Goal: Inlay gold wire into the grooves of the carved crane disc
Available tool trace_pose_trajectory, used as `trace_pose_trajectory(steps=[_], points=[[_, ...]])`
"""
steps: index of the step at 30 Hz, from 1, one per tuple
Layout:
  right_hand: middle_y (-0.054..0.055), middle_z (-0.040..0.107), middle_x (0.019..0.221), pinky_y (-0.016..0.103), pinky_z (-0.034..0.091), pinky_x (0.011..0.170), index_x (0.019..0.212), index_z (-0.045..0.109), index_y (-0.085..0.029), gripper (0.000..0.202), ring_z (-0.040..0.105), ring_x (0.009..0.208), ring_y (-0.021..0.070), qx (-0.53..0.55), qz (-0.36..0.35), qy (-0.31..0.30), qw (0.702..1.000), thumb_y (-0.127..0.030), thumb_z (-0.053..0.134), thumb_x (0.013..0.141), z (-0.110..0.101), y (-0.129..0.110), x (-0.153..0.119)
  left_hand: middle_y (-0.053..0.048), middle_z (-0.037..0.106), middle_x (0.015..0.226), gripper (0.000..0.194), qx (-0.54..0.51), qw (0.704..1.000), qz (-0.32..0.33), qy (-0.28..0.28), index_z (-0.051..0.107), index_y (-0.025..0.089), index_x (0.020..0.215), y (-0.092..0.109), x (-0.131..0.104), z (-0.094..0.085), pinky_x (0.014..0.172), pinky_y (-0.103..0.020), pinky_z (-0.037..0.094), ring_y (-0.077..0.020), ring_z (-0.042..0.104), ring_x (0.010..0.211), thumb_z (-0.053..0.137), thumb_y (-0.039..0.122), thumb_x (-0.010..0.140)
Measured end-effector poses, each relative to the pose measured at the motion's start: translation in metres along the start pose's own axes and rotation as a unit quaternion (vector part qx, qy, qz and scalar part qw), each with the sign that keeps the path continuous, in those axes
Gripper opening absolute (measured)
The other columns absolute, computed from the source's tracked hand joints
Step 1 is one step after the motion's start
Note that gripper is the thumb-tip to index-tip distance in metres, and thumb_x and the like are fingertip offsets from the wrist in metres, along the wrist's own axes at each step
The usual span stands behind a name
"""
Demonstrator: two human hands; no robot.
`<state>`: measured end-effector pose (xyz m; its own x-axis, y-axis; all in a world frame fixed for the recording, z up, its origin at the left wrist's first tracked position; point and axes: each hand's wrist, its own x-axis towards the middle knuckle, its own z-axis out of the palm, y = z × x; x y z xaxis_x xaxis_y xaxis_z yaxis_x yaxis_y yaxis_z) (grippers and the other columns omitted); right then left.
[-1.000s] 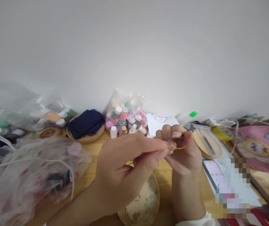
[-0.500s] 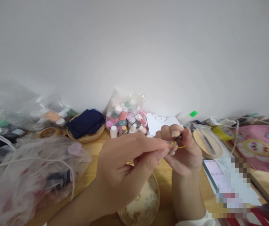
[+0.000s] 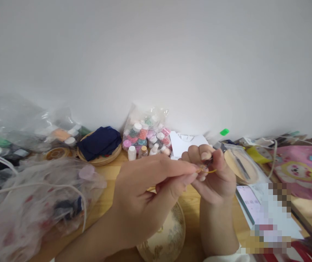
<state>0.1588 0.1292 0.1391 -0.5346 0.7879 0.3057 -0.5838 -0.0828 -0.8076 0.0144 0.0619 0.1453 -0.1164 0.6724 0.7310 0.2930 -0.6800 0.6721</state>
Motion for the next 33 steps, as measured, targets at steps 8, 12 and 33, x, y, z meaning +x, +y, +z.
trace_pose_trajectory(steps=[8,12,33], points=[[-0.006,0.057,0.052,0.010,0.047,0.048,0.077,0.079,-0.025,0.016,0.045,0.041,0.0018,0.036,0.060,-0.007,0.998,-0.038,0.074,0.085,-0.002,-0.002,0.000,0.009,0.071,0.070,0.014,0.001,1.000,0.016,-0.009,0.067,0.021,0.084,-0.005,0.003,0.000,0.055,-0.016,0.052,-0.0052,0.061,0.055,0.067,0.007,0.086],[-0.007,0.053,0.050,0.007,0.044,0.046,0.076,0.078,-0.023,0.017,0.039,0.039,0.0002,0.056,0.085,-0.018,0.995,-0.036,0.074,0.086,-0.003,-0.004,0.001,0.008,0.070,0.072,0.009,0.000,0.998,0.063,-0.009,0.067,0.019,0.085,-0.010,0.005,-0.001,0.059,-0.013,0.053,-0.0037,0.062,0.060,0.069,0.011,0.088],[-0.008,0.051,0.048,0.007,0.042,0.043,0.068,0.073,-0.017,0.020,0.036,0.036,-0.0010,0.090,0.132,-0.023,0.987,-0.028,0.074,0.085,0.004,-0.003,0.002,0.009,0.074,0.087,0.017,0.040,0.989,0.134,-0.046,0.065,0.024,0.094,-0.021,0.003,-0.006,0.064,-0.017,0.061,-0.0068,0.071,0.069,0.054,0.012,0.099]])
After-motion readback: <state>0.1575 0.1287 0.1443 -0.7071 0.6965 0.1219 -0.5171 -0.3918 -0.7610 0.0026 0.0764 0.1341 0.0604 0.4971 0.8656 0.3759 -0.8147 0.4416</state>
